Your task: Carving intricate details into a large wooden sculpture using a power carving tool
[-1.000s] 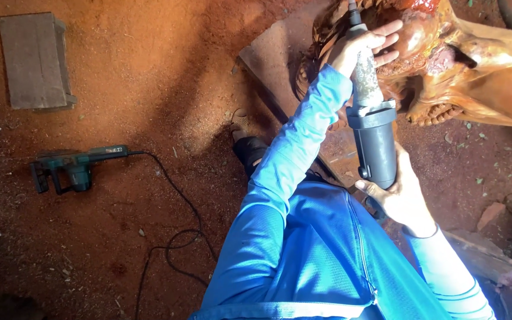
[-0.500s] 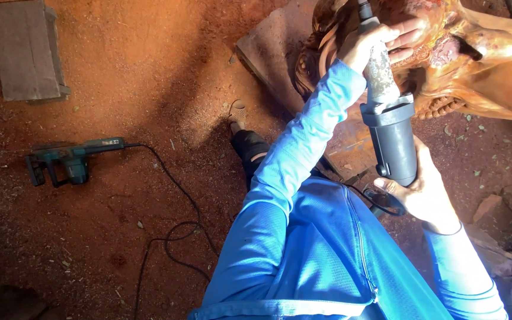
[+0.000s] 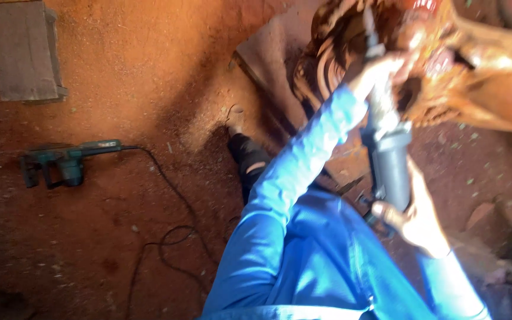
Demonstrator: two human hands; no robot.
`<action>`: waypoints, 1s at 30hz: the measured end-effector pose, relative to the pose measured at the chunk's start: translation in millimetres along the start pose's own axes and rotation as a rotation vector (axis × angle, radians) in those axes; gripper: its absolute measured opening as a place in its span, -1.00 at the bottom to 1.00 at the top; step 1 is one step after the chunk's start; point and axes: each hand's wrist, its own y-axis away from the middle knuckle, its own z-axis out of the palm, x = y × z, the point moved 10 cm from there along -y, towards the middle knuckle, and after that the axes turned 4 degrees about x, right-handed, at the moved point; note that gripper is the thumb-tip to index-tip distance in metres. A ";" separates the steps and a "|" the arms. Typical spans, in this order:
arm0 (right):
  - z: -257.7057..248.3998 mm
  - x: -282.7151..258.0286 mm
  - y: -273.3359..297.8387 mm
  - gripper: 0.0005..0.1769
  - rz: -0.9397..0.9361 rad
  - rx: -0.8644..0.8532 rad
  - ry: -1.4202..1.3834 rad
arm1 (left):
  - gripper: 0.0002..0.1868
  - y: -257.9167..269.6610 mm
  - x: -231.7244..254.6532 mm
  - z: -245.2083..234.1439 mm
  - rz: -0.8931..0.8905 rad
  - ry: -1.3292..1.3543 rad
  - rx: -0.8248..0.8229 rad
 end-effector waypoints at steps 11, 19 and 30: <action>29.5 35.8 7.5 0.32 -0.051 -0.042 -0.186 | -0.41 100.4 153.4 174.5 -0.092 0.007 -0.134; 57.2 1.8 22.3 0.24 0.073 0.103 -0.094 | -0.73 91.4 167.3 168.1 -0.113 -0.057 -0.040; 73.9 -20.3 26.8 0.22 0.068 0.154 -0.234 | -0.38 90.6 176.5 178.3 -0.176 -0.121 -0.098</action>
